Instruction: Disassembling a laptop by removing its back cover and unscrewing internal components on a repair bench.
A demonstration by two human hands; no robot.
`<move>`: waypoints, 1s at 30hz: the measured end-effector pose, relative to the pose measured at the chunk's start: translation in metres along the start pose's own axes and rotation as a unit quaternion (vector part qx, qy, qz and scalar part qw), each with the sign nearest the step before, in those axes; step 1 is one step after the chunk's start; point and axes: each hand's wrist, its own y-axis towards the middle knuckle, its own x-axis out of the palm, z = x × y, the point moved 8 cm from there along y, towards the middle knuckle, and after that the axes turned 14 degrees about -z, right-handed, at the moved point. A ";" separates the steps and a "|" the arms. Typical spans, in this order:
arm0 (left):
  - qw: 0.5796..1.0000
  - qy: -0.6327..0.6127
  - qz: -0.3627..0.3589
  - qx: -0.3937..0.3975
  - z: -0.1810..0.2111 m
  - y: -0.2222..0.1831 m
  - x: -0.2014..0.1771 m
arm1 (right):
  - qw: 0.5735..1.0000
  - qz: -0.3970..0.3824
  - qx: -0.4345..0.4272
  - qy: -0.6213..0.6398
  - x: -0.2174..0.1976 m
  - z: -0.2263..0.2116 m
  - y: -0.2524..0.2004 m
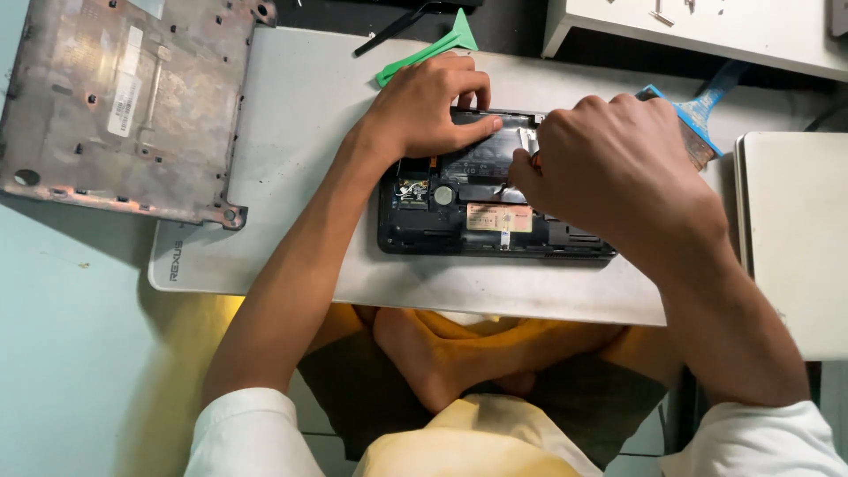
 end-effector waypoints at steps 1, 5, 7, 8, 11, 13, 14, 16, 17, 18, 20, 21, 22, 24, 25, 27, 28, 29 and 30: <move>1.000 0.007 0.005 0.005 0.001 -0.001 -0.001 | 1.000 -0.020 -0.007 -0.006 -0.003 -0.004 0.003; 1.000 0.005 0.007 -0.002 0.001 -0.003 -0.003 | 0.992 -0.107 -0.042 -0.049 -0.011 -0.021 0.009; 1.000 0.001 0.010 -0.001 -0.001 -0.001 0.000 | 0.988 -0.135 -0.041 -0.057 -0.006 -0.015 0.017; 1.000 -0.001 0.011 0.001 -0.002 0.000 0.000 | 0.984 -0.162 -0.040 -0.063 -0.002 -0.012 0.021; 1.000 -0.005 0.006 -0.006 -0.001 0.002 -0.001 | 0.976 -0.207 -0.024 -0.070 0.004 -0.001 0.027; 1.000 -0.004 0.005 -0.010 -0.002 0.003 0.001 | 0.979 -0.185 -0.054 -0.070 0.000 -0.002 0.025; 1.000 -0.003 0.000 -0.012 -0.003 0.004 0.002 | 0.981 -0.163 -0.084 -0.067 -0.004 -0.005 0.023; 1.000 -0.003 0.004 -0.008 -0.002 0.005 0.002 | 0.982 -0.129 -0.128 -0.055 -0.003 -0.007 0.020; 1.000 -0.001 0.005 -0.004 -0.001 0.006 0.002 | 0.980 -0.093 -0.173 -0.038 -0.005 -0.011 0.016; 1.000 -0.001 0.006 -0.002 -0.001 0.006 0.001 | 0.980 -0.092 -0.172 -0.040 -0.006 -0.012 0.015; 1.000 -0.005 0.006 -0.008 -0.001 0.005 0.002 | 0.984 -0.092 -0.142 -0.052 -0.003 -0.013 0.015; 1.000 -0.005 0.005 -0.006 -0.001 0.005 0.002 | 0.985 -0.092 -0.139 -0.051 -0.004 -0.013 0.016; 1.000 -0.002 0.004 -0.006 0.000 0.005 0.001 | 0.985 -0.106 -0.125 -0.047 -0.004 -0.010 0.017; 1.000 0.002 0.002 -0.002 0.001 0.004 0.001 | 0.986 -0.117 -0.108 -0.041 0.002 -0.003 0.019; 1.000 0.002 0.001 -0.007 0.001 0.004 0.001 | 0.982 -0.093 -0.157 -0.052 0.003 -0.007 0.019; 1.000 0.003 -0.002 -0.010 0.001 0.004 0.000 | 0.975 -0.067 -0.202 -0.061 0.003 -0.015 0.015; 1.000 0.000 -0.007 -0.015 0.001 0.004 0.000 | 0.976 -0.060 -0.202 -0.054 0.001 -0.021 0.011; 1.000 -0.004 -0.013 -0.020 0.001 0.003 0.001 | 0.977 -0.054 -0.203 -0.047 -0.001 -0.026 0.008; 1.000 -0.003 -0.014 -0.019 0.001 0.003 0.001 | 0.977 -0.054 -0.202 -0.046 -0.001 -0.027 0.006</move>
